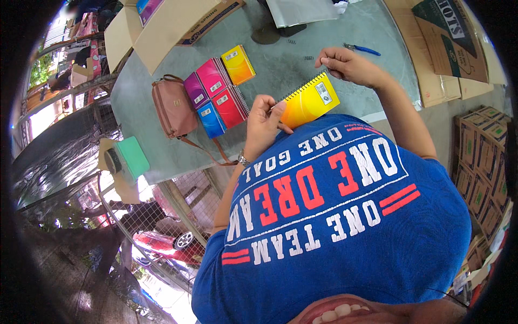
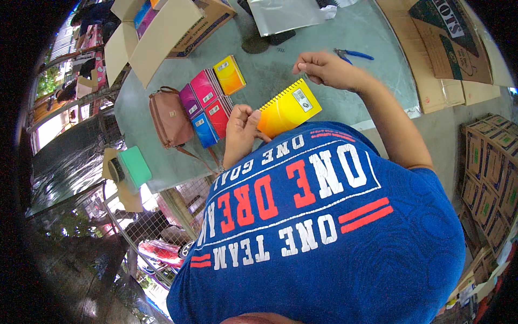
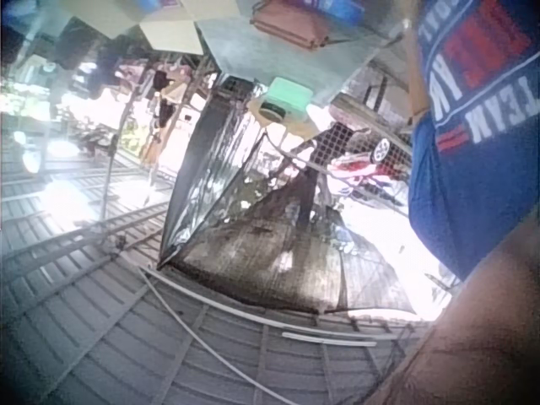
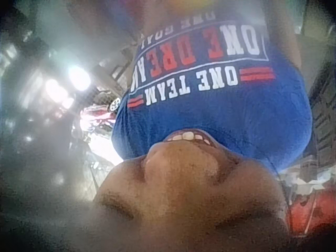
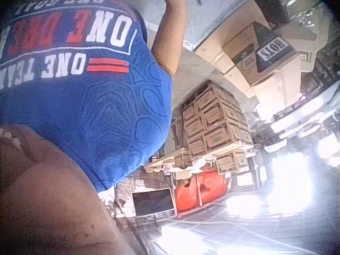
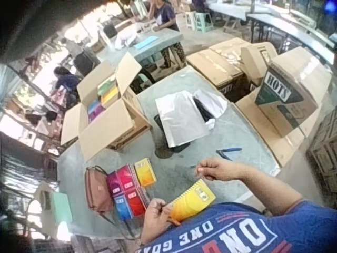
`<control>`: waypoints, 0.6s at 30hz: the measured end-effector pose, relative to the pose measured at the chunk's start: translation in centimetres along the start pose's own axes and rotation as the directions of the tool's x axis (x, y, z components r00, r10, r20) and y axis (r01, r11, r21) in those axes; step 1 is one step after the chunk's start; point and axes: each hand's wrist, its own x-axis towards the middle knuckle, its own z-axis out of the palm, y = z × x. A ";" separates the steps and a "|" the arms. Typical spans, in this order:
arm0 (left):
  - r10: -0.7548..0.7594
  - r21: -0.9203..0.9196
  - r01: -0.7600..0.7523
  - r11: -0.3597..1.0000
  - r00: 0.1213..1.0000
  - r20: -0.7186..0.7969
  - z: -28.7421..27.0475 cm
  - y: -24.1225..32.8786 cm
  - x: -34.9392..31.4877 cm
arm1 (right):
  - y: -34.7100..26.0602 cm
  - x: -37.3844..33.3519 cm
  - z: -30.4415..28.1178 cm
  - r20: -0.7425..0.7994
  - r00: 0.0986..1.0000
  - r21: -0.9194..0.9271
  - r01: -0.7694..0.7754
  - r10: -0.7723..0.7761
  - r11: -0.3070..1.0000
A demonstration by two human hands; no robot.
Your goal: The person takes a small yellow notebook from a box and inserts a metal spiral coil into the punched holes of the notebook using their hands.
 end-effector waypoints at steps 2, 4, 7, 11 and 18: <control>0.018 0.001 -0.018 1.000 1.000 -0.026 0.8 0.6 0.0 | 0.4 0.2 0.2 -0.012 1.000 -0.040 0.014 -0.015 0.999; 0.036 0.003 -0.036 0.999 0.998 -0.055 0.8 0.7 0.0 | 0.1 0.1 0.3 -0.021 0.999 -0.080 0.028 -0.030 0.996; -0.026 -0.039 0.026 0.999 1.000 -0.003 0.0 0.2 -0.1 | -0.6 -0.4 0.3 -0.041 0.997 -0.072 -0.062 0.060 0.995; -0.105 -0.050 0.102 0.994 0.992 -0.067 0.2 0.4 0.0 | 0.5 -0.4 0.0 -0.017 0.984 -0.020 0.179 -0.179 0.984; -0.080 0.019 0.082 0.996 0.995 -0.065 0.6 -0.1 0.2 | 2.1 0.4 0.6 -0.022 1.000 -0.023 0.015 -0.015 1.000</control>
